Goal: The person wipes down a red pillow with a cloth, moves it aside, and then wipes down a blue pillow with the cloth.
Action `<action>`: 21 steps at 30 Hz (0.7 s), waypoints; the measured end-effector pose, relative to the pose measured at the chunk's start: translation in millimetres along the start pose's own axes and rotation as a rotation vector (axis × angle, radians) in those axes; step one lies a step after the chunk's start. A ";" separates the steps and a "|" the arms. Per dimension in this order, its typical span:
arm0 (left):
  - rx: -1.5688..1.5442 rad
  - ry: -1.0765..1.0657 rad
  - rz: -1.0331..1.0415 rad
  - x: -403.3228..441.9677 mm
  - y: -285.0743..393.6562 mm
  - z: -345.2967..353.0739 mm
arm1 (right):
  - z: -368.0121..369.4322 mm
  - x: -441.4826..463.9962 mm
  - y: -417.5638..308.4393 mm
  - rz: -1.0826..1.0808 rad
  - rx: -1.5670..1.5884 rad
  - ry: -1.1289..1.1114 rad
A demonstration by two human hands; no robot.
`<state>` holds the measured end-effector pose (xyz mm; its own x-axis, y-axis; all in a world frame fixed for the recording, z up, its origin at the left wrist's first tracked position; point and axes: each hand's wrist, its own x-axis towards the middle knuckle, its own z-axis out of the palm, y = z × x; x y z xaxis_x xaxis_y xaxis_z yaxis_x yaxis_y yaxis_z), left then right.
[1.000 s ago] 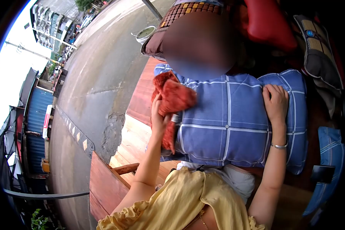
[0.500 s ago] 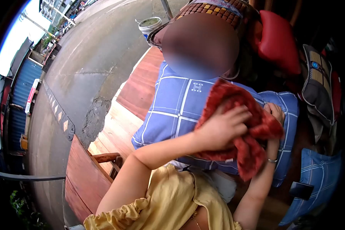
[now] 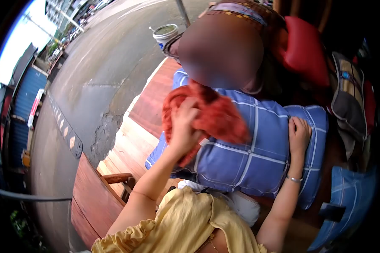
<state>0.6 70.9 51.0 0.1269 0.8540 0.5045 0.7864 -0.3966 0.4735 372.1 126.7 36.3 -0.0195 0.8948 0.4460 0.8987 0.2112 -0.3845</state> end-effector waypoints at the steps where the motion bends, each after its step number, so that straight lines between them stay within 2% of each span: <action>1: 0.009 -0.042 0.064 7.8 25.7 2.7 | 2.9 -0.2 2.6 -0.009 -0.001 0.024; 2: 0.027 -0.083 0.166 18.4 53.6 7.5 | 7.1 -1.0 8.5 -0.037 0.001 0.046; 4: -0.102 -0.199 0.338 31.1 107.9 15.1 | 6.6 1.0 14.5 0.000 -0.029 -0.054; 5: -0.151 -0.275 0.429 32.5 128.7 24.1 | 9.8 0.3 16.8 -0.058 -0.022 -0.013; 7: -0.132 -0.285 0.633 24.7 151.9 61.4 | -26.3 -8.5 -26.4 -0.208 0.138 -0.028; 9: -0.172 -0.246 0.670 26.7 158.9 81.7 | -10.4 -24.1 -70.6 -0.234 0.240 0.439; 11: -0.211 -0.283 0.590 34.7 144.8 82.9 | -1.5 -19.0 -33.9 -0.240 0.167 0.289; 14: -0.172 -0.200 0.430 47.9 102.3 54.6 | 5.7 -8.2 26.9 -0.221 0.049 0.068; 17: -0.037 -0.144 0.203 51.2 45.5 29.5 | 0.1 -0.9 15.9 0.009 0.105 -0.074; 21: 0.069 -0.057 -0.099 27.9 -50.9 11.1 | -1.9 -1.2 8.5 -0.009 0.124 -0.043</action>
<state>-29.1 118.7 32.9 0.0787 0.9063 0.4152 0.8362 -0.2868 0.4675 380.6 126.7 34.0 -0.0486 0.9079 0.4164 0.8371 0.2645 -0.4788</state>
